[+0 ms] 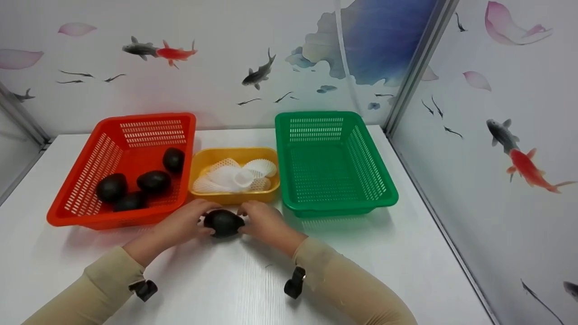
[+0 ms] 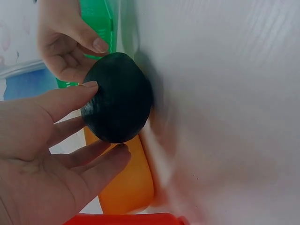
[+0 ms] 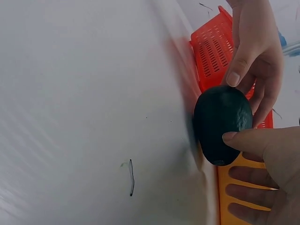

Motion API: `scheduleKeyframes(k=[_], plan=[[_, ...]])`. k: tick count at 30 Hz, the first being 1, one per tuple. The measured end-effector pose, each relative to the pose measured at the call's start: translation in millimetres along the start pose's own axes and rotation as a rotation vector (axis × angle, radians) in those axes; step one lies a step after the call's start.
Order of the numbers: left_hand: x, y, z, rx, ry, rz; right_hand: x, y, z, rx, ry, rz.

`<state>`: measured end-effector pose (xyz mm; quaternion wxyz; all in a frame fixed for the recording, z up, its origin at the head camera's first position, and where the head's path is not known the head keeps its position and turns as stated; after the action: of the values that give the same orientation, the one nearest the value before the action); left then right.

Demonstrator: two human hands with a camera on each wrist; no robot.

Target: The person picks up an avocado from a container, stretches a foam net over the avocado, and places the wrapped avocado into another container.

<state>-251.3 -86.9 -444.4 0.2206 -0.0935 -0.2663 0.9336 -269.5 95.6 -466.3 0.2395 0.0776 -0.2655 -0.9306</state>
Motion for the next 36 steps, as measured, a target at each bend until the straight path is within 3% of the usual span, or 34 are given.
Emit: scheduleKeyframes(k=[9,14,21,25,31,36], plan=[[-2.7,-14.3,7.1,0.089,-0.032,-0.054,-6.0,16,17,-0.158,-0.075,0.090],[-1.2,-20.4,12.8,0.088,-0.041,-0.063,-8.1,18,30,-0.221,-0.194,0.141],[0.2,-25.6,19.8,0.094,-0.083,-0.067,-6.1,20,45,-0.209,-0.385,0.202],[2.2,-27.4,23.0,0.097,-0.096,-0.044,-1.7,21,51,-0.194,-0.435,0.163],[6.5,-30.3,28.4,0.144,-0.103,-0.024,9.8,23,53,-0.221,-0.416,0.057],[9.3,-30.8,32.7,0.153,-0.112,-0.023,19.0,24,52,-0.265,-0.424,0.042]])
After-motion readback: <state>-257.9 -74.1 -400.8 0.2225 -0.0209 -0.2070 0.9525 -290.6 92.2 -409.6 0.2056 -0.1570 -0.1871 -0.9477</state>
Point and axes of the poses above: each hand's wrist, its own x-axis towards the middle knuckle, its own z-axis out of the back of the hand, y = z × x, the point moved 4 cm from there along x, towards the middle knuckle, and after that the axes turned 6 degrees about -z, right-handed, at the moved point
